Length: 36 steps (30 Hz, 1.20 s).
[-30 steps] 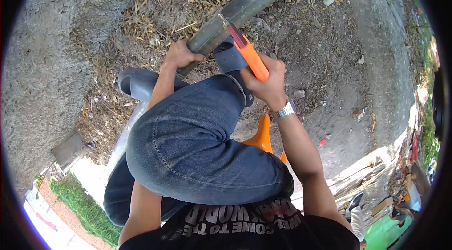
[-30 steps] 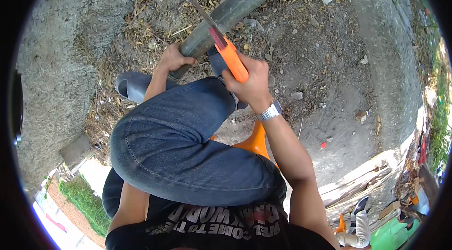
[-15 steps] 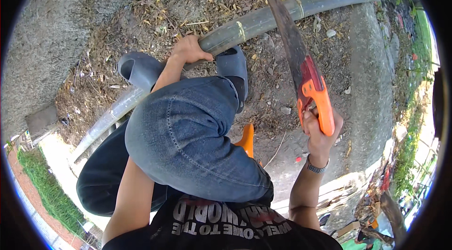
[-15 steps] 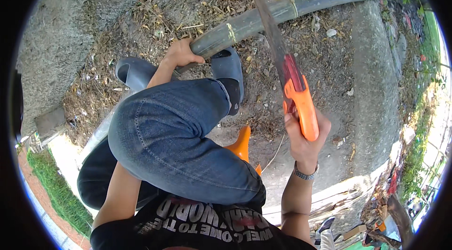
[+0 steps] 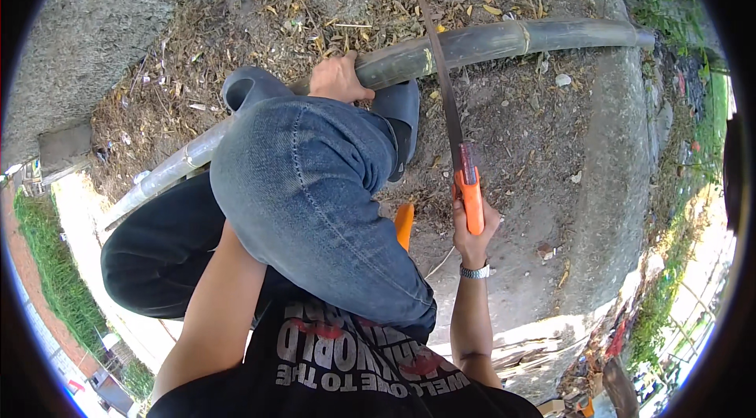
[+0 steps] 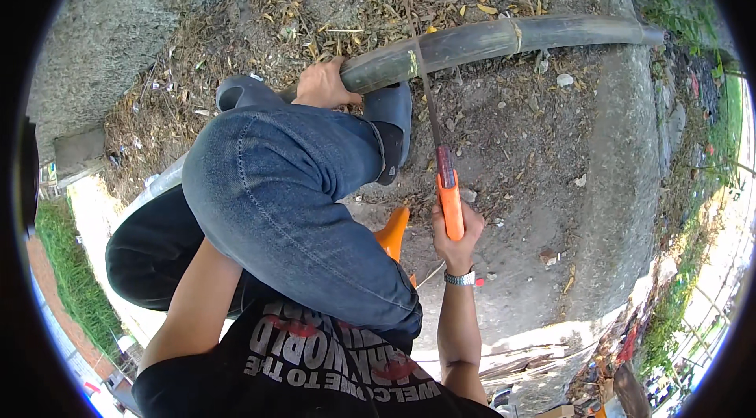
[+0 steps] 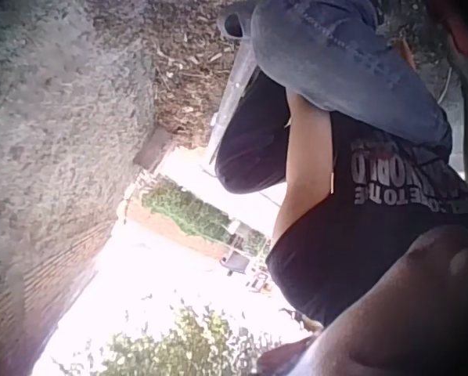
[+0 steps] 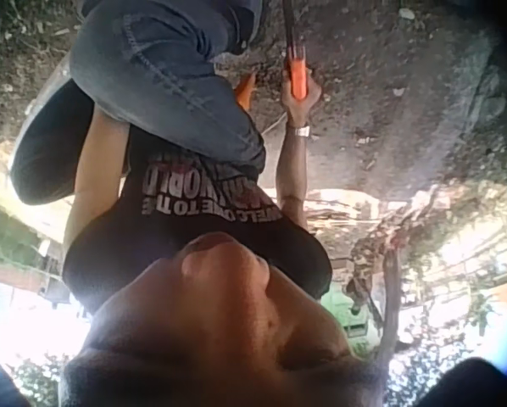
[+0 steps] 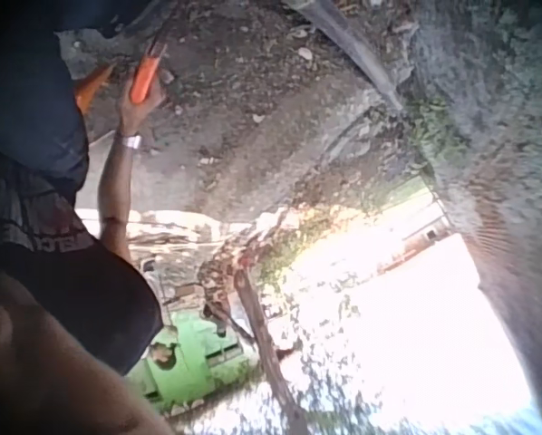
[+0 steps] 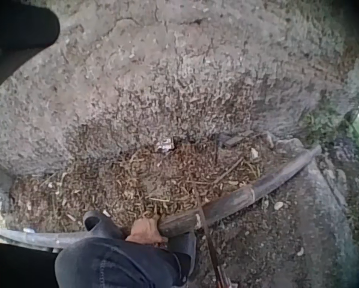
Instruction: The person saws a bamboo pole with a hand saw while sitting on a stool.
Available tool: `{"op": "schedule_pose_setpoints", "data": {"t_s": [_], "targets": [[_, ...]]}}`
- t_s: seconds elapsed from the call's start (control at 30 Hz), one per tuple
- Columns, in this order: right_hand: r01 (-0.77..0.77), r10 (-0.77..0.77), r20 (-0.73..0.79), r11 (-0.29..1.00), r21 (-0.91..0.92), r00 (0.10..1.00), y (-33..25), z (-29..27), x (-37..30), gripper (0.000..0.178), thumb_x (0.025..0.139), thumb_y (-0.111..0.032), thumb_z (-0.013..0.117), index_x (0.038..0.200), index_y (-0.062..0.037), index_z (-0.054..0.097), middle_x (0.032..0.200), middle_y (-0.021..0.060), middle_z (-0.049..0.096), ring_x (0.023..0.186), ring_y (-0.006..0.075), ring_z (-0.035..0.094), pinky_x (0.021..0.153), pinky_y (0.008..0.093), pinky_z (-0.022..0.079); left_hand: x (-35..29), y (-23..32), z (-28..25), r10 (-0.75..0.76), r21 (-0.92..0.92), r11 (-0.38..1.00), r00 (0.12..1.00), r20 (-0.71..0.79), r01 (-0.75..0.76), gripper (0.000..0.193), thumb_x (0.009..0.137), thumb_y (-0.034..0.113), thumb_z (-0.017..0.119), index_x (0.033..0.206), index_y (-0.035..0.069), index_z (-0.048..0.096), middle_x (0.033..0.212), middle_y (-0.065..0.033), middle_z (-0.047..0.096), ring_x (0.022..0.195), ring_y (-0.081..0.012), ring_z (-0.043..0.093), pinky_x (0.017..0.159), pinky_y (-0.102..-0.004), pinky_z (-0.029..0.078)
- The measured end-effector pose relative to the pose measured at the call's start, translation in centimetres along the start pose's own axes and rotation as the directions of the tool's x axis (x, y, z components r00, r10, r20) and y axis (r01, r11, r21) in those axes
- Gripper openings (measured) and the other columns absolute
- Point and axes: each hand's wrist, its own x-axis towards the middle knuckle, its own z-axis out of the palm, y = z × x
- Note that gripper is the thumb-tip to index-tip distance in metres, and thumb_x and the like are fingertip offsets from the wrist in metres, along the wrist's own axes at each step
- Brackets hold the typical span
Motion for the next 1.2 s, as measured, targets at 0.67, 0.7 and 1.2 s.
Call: {"op": "schedule_pose_setpoints", "data": {"t_s": [0.67, 0.7, 1.2], "targets": [[-0.047, 0.048, 0.087, 0.999, -0.012, 0.995, 4.7, 0.0, -1.9, 0.006, 0.083, -0.006, 0.073, 0.084, -0.0011, 0.071, 0.063, 0.0069, 0.061, 0.052, 0.0164, 0.061, 0.055, 0.0316, 0.048, 3.8, -3.3, -1.4, 0.082, -0.070, 0.995, 0.987, 0.141, -0.072, 0.103, 0.054, 0.054, 0.087, 0.140, 0.002, 0.067, 0.116, -0.0239, 0.076, 0.109, -0.0399, 0.074, 0.099, -0.0442, 0.058], [-0.051, 0.052, 0.085, 0.999, -0.011, 0.995, 4.9, 0.1, -2.0, 0.006, 0.083, -0.006, 0.073, 0.084, -0.0011, 0.071, 0.063, 0.0069, 0.061, 0.052, 0.0164, 0.061, 0.055, 0.0316, 0.048, 4.2, -3.5, -1.4, 0.083, -0.068, 0.995, 0.986, 0.145, -0.074, 0.103, 0.054, 0.054, 0.087, 0.140, 0.002, 0.067, 0.116, -0.0239, 0.076, 0.109, -0.0399, 0.074, 0.099, -0.0442, 0.058], [0.126, -0.129, -0.024, 0.987, -0.097, 0.991, 5.2, 6.2, -0.6, 0.011, 0.071, -0.007, 0.077, 0.079, -0.0059, 0.070, 0.066, 0.0093, 0.064, 0.055, 0.0282, 0.066, 0.056, 0.0374, 0.054, 10.2, -4.5, -1.7, 0.178, -0.271, 0.960, 0.888, 0.423, -0.064, 0.101, 0.054, 0.051, 0.091, 0.136, -0.003, 0.069, 0.123, -0.0233, 0.074, 0.111, -0.0347, 0.071, 0.099, -0.0424, 0.053]]}}
